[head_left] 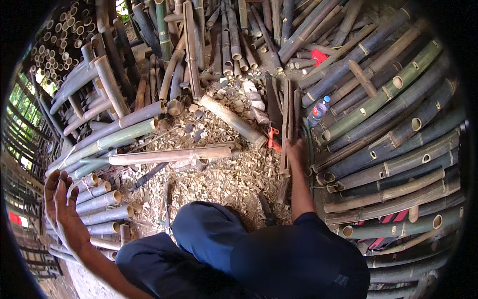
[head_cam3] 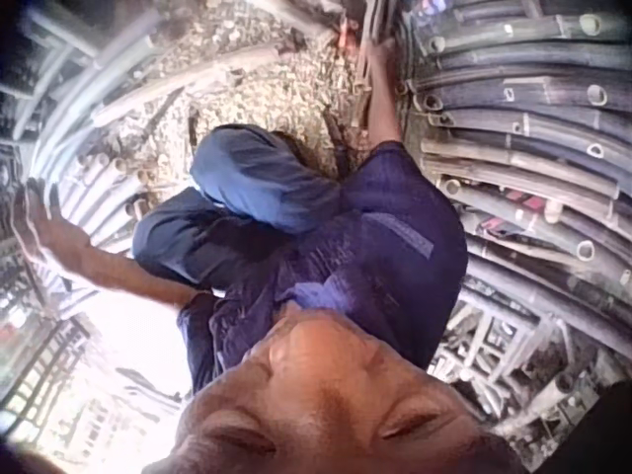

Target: The person shaves a piece of bamboo with a knife, fits it into a hole in a larger bamboo pole, and secures the joint by striking it with a wooden mallet.

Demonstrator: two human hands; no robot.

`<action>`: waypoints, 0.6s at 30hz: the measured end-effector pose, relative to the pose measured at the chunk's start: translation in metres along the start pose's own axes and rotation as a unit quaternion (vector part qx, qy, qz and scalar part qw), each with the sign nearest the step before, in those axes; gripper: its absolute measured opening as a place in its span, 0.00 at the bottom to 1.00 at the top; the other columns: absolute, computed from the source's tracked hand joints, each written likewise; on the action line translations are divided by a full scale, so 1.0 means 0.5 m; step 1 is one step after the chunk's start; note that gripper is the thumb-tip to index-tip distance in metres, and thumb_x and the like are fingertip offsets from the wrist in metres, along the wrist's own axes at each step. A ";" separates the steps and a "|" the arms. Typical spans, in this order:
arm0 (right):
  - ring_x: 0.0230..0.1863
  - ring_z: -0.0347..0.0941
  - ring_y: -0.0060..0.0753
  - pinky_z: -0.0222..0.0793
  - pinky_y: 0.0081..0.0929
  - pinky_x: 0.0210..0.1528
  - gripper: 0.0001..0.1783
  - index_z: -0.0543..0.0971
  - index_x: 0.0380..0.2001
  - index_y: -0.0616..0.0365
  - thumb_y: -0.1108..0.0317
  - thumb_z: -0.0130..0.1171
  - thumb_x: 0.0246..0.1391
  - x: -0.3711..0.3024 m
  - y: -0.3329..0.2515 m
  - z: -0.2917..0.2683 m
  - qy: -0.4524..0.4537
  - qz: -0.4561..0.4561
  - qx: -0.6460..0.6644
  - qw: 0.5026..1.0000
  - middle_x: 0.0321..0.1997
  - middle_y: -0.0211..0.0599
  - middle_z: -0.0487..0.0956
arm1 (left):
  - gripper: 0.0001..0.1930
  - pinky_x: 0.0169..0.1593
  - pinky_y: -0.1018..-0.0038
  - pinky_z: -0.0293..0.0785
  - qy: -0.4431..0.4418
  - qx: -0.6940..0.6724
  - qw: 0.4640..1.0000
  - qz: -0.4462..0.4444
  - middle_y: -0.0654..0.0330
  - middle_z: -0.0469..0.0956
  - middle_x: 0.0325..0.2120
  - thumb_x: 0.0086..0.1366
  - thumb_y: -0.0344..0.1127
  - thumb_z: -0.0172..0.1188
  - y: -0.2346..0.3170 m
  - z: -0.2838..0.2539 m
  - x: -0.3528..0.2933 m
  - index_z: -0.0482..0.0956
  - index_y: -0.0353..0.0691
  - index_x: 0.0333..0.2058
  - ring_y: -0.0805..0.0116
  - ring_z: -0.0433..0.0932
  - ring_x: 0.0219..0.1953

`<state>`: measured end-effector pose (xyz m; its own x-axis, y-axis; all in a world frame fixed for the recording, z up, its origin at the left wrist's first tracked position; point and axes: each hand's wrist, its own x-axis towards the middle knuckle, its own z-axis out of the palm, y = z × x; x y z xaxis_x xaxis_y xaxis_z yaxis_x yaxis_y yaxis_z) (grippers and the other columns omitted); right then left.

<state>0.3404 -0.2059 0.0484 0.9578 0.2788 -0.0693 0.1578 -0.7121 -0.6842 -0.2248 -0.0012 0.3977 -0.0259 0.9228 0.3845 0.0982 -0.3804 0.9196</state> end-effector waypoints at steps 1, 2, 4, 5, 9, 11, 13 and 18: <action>0.60 0.74 0.53 0.68 0.46 0.60 0.43 0.70 0.58 0.68 0.41 0.63 0.52 0.004 0.029 -0.008 0.006 0.037 -0.062 0.997 0.59 0.59 0.75 | 0.20 0.56 0.69 0.70 0.002 0.012 1.000 0.000 0.59 0.81 0.49 0.68 0.41 0.62 0.003 0.001 -0.001 0.77 0.40 0.55 0.71 0.76 0.51; 0.65 0.69 0.54 0.65 0.46 0.64 0.50 0.66 0.63 0.68 0.37 0.63 0.50 -0.010 0.041 -0.006 -0.004 0.064 -0.109 0.992 0.64 0.60 0.71 | 0.19 0.56 0.70 0.70 0.005 0.026 1.000 0.001 0.60 0.81 0.48 0.68 0.40 0.62 0.007 0.003 -0.004 0.77 0.40 0.54 0.71 0.76 0.51; 0.72 0.60 0.54 0.58 0.47 0.70 0.61 0.58 0.70 0.68 0.30 0.63 0.47 -0.016 0.052 0.001 -0.039 0.133 -0.069 0.988 0.72 0.58 0.63 | 0.18 0.55 0.72 0.71 -0.031 0.035 0.999 0.004 0.62 0.80 0.49 0.69 0.38 0.61 0.010 0.014 -0.006 0.78 0.41 0.55 0.73 0.77 0.51; 0.75 0.55 0.54 0.54 0.47 0.72 0.65 0.54 0.72 0.68 0.28 0.62 0.46 0.006 0.088 0.003 -0.053 0.176 0.020 0.983 0.75 0.57 0.58 | 0.17 0.54 0.73 0.71 -0.054 0.031 0.998 0.007 0.63 0.80 0.49 0.69 0.37 0.60 0.015 0.025 -0.002 0.78 0.42 0.55 0.73 0.77 0.51; 0.79 0.46 0.51 0.47 0.51 0.75 0.62 0.48 0.75 0.62 0.27 0.55 0.54 0.007 0.114 0.005 -0.164 0.211 0.259 0.928 0.80 0.52 0.48 | 0.17 0.49 0.75 0.73 -0.150 0.004 0.989 -0.009 0.63 0.80 0.45 0.67 0.37 0.62 0.018 0.081 -0.021 0.79 0.39 0.52 0.73 0.78 0.45; 0.79 0.45 0.51 0.46 0.53 0.75 0.59 0.49 0.75 0.61 0.28 0.54 0.57 0.026 0.143 -0.008 -0.174 0.202 0.237 0.934 0.80 0.50 0.47 | 0.18 0.48 0.76 0.73 -0.195 0.049 0.979 -0.007 0.62 0.79 0.44 0.65 0.39 0.64 0.016 0.104 -0.023 0.78 0.38 0.51 0.73 0.77 0.44; 0.79 0.44 0.51 0.46 0.55 0.75 0.56 0.49 0.75 0.59 0.29 0.52 0.59 0.041 0.169 -0.008 -0.191 0.191 0.219 0.938 0.80 0.49 0.46 | 0.18 0.47 0.77 0.72 -0.224 0.064 0.973 0.000 0.62 0.79 0.43 0.64 0.38 0.65 0.042 0.120 -0.030 0.79 0.37 0.50 0.74 0.76 0.43; 0.78 0.47 0.50 0.48 0.54 0.74 0.51 0.54 0.73 0.63 0.35 0.54 0.62 0.052 0.181 -0.072 -0.244 0.127 0.244 0.930 0.79 0.49 0.50 | 0.17 0.45 0.76 0.72 -0.398 0.044 0.916 -0.028 0.59 0.80 0.38 0.62 0.35 0.65 0.072 0.258 -0.037 0.79 0.31 0.46 0.74 0.76 0.40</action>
<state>0.3883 -0.2863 0.0107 0.7080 0.4850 -0.5134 -0.3008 -0.4507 -0.8405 -0.0926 -0.0241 0.4130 0.6962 0.7069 0.1247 0.1989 -0.3568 0.9128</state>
